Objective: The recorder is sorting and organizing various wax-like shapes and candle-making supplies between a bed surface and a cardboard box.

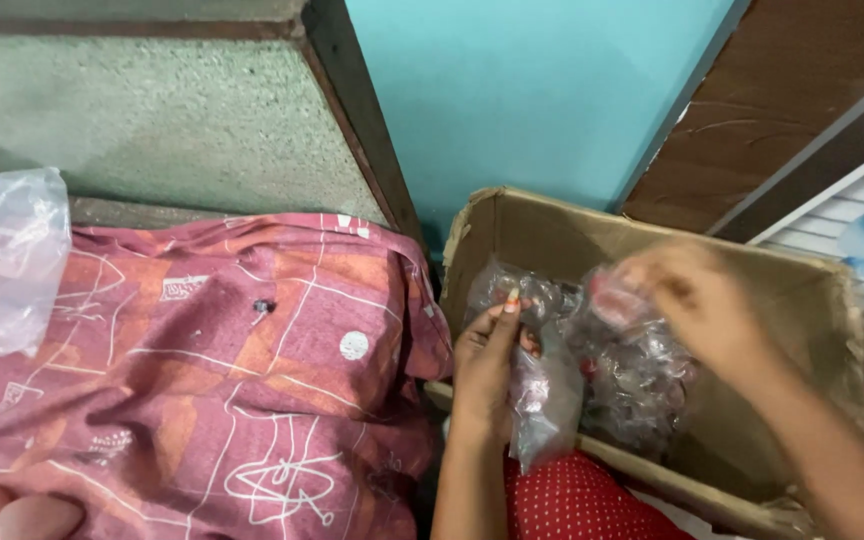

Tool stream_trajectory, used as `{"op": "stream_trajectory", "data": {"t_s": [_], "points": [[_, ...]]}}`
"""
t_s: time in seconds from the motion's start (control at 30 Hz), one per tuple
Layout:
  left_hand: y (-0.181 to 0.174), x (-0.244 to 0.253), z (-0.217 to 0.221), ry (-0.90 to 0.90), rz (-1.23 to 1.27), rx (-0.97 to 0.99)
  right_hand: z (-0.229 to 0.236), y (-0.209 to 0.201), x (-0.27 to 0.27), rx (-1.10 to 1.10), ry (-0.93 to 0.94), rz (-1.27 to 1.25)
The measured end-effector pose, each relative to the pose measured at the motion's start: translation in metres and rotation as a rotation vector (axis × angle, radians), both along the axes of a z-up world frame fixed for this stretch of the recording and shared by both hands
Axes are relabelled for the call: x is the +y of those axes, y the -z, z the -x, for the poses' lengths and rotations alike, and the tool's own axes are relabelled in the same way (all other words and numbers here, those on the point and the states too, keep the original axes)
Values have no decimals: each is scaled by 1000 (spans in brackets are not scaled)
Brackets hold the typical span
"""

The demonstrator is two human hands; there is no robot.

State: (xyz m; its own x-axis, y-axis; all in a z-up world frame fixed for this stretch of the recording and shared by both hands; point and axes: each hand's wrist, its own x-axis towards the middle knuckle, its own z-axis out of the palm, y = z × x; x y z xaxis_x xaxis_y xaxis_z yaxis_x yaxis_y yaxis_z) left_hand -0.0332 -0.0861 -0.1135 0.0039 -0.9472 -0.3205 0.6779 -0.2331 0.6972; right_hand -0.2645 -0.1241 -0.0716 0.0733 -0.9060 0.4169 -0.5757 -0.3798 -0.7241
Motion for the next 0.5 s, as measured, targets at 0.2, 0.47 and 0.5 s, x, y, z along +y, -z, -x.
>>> {"op": "stream_trajectory", "data": {"t_s": [0.2, 0.47, 0.5], "points": [[3, -1, -2, -11, 10, -71, 22, 46, -16, 507, 42, -611], [-2, -3, -2, -73, -42, 23, 137, 222, -50, 601, -572, -525], [-1, -5, -3, -78, -36, 21, 134, 220, -56, 601, -575, -517]]}}
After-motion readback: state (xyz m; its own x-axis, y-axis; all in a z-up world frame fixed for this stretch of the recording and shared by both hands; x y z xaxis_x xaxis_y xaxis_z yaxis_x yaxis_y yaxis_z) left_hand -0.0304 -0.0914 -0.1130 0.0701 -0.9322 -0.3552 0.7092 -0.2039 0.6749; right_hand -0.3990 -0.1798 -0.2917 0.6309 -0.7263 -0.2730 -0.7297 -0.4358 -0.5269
